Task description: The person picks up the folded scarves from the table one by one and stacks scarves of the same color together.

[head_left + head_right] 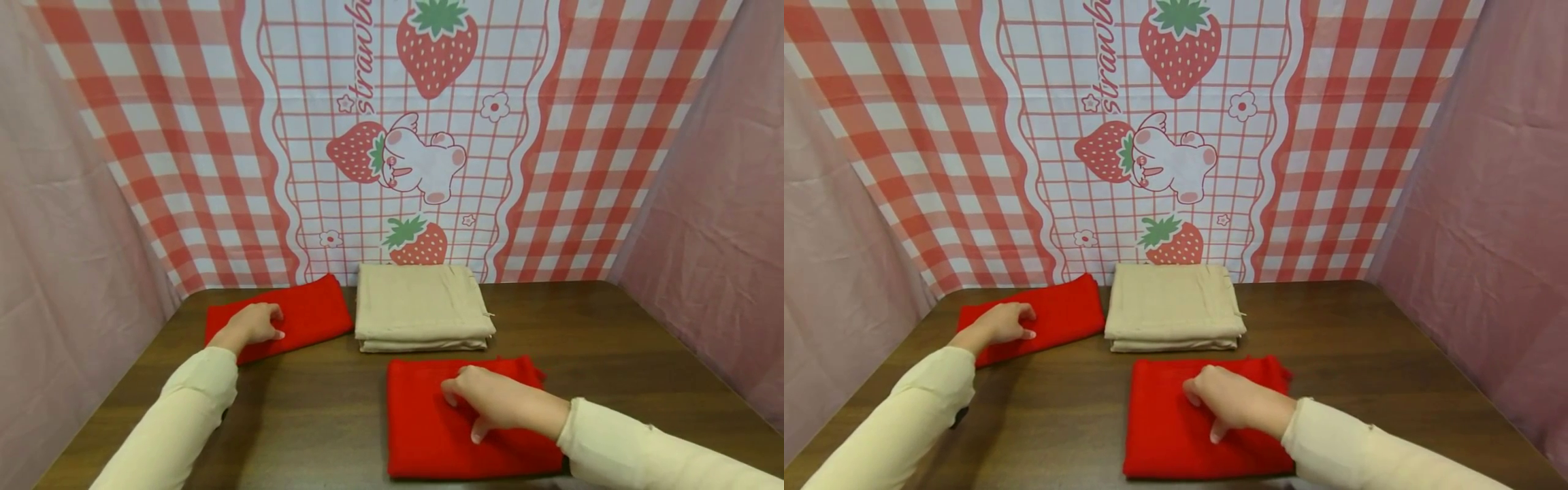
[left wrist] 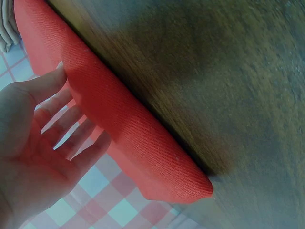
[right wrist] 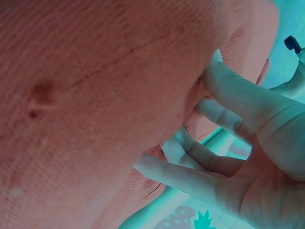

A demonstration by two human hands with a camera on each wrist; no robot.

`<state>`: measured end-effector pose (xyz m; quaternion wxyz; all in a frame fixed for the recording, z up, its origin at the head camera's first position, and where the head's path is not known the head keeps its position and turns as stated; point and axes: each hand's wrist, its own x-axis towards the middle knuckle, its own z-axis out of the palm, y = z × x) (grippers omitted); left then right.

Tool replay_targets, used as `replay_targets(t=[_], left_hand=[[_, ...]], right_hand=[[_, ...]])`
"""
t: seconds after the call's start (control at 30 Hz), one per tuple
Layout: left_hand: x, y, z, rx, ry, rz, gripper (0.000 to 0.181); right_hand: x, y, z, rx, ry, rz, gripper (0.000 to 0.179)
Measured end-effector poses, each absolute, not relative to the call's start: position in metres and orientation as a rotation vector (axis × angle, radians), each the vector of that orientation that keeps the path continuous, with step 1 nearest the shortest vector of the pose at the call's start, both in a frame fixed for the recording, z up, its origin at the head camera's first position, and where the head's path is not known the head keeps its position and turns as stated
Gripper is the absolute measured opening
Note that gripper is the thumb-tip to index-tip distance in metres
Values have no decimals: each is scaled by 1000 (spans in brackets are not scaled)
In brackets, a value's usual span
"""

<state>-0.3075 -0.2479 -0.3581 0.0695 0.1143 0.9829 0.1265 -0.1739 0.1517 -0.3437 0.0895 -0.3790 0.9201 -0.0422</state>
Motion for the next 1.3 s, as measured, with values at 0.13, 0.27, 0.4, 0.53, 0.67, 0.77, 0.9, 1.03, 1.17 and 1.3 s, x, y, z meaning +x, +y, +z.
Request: replay_targets(t=[0.13,0.27,0.4,0.53,0.67,0.77,0.9,1.03,1.17,1.3], left_hand=[[-307,-248,-358,345,2959,381,38],[-306,-248,-358,342,2957,382,39],[-307,-248,-358,325,2953,384,39],[-307,-248,-358,317,2949,388,40],[-308,-248,-359,328,2952,383,39],[-307,-249,-358,339,2958,380,39],[-307,-249,-358,345,2959,388,38],[-307,-248,-358,337,2952,399,39],[-307,-248,-357,322,2942,410,41],[-307,-249,-356,325,2941,407,41]], right_hand=[[-173,148,-344,-1187,2750,-126,47],[-174,144,-344,-1223,2742,-141,46],[-176,139,-344,-1241,2723,-148,46],[-177,133,-344,-1234,2718,-125,46],[-177,127,-343,-1224,2724,-103,46],[-177,124,-343,-1228,2729,-101,46],[-179,120,-344,-1226,2732,-96,47],[-179,117,-345,-1245,2743,-71,49],[-179,115,-345,-1269,2753,-61,49],[-179,113,-345,-1279,2752,-65,48]])
